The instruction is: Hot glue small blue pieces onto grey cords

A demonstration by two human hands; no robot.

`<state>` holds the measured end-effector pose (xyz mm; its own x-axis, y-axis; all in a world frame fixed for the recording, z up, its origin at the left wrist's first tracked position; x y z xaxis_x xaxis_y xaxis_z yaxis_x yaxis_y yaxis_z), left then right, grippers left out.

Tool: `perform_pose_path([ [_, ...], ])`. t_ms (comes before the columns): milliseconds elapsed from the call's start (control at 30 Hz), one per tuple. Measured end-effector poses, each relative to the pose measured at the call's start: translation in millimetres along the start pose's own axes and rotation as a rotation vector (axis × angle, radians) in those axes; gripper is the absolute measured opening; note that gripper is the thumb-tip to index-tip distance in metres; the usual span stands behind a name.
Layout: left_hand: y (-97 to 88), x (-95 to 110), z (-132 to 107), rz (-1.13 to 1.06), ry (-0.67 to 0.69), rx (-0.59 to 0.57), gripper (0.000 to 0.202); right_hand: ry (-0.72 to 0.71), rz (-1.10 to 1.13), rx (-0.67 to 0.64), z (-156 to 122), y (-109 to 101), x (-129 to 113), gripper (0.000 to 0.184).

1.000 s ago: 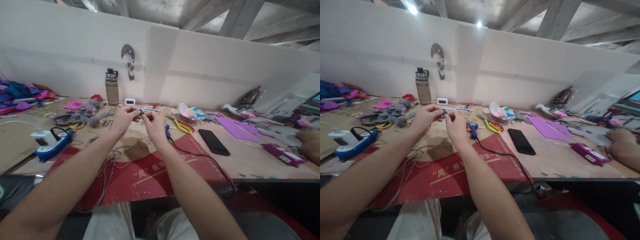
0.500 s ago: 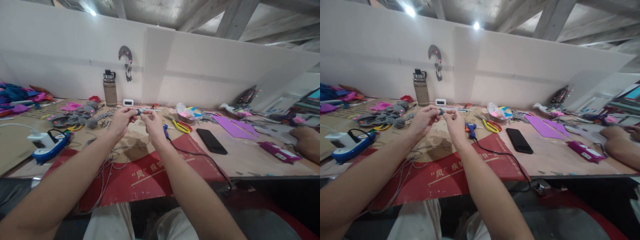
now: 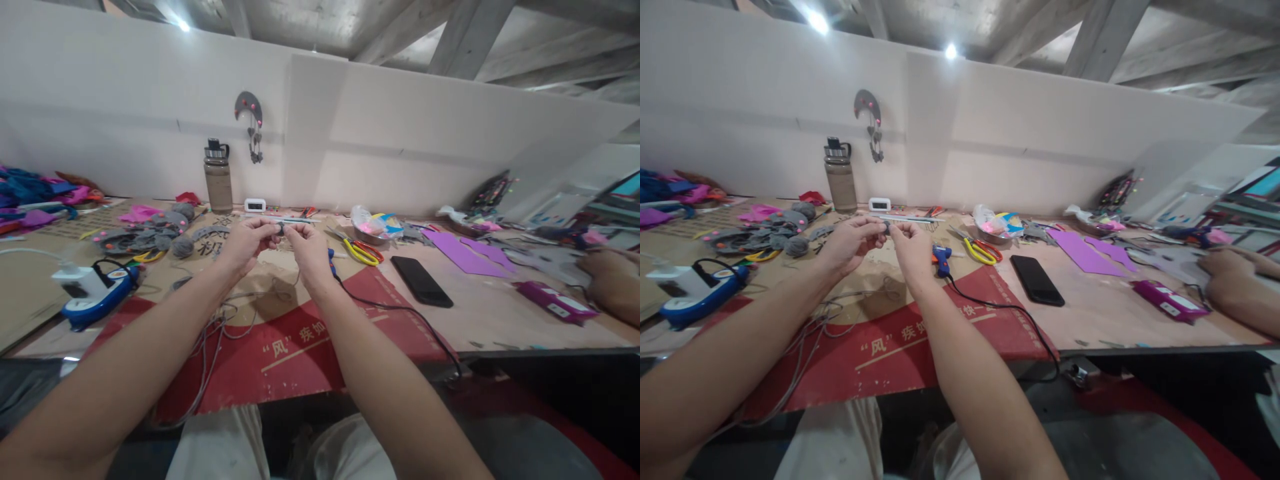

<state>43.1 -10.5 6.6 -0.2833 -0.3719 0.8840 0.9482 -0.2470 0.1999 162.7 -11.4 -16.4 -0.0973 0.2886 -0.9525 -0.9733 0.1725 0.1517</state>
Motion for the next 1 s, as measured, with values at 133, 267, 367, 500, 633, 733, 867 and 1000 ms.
perform_pose_path([
  [133, 0.4, 2.9, 0.0, -0.048, -0.049, -0.050, 0.012, 0.008, -0.009, 0.030, -0.4, -2.8, -2.8, 0.018],
  [267, 1.4, 3.1, -0.4, 0.009, -0.040, -0.061, 0.015, 0.012, -0.053, 0.029, -2.5, -4.4, -6.4, 0.019],
  [367, 0.9, 2.5, -0.4, 0.075, -0.011, -0.039, 0.014, -0.023, -0.129, 0.026, -4.5, -4.5, -8.4, 0.019],
  [500, -1.6, 3.2, 1.2, 0.073, 0.022, 0.030, 0.014, -0.135, -0.220, -0.001, -7.1, -1.7, -7.1, 0.020],
  [633, -8.2, 3.2, 6.1, 0.034, 0.099, 0.137, 0.011, -0.188, -0.250, -0.055, -12.7, 4.1, -3.9, 0.024],
  [733, -14.3, 2.4, 10.0, 0.044, 0.175, 0.205, 0.010, -0.234, -0.309, -0.106, -21.8, 9.7, -7.3, 0.014],
  [867, -18.6, 3.9, 11.3, 0.006, 0.228, 0.251, 0.010, -0.410, -0.486, -0.207, -37.5, 18.5, -16.4, 0.017],
  [1000, -20.5, 8.3, 10.5, -0.073, 0.117, 0.278, 0.012, -0.486, -0.652, -0.337, -46.6, 26.9, -14.1, 0.022],
])
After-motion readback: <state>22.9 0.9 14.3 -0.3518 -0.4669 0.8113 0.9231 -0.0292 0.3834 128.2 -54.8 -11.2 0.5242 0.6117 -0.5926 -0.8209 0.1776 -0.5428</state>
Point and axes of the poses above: each hand's wrist, its own z-axis towards the middle knuckle, its own y-axis out of the palm, x = y × z, the point moved 2 cm from there along z, towards the middle knuckle, and after that the axes turned 8 degrees about y, right-handed, at the moved point
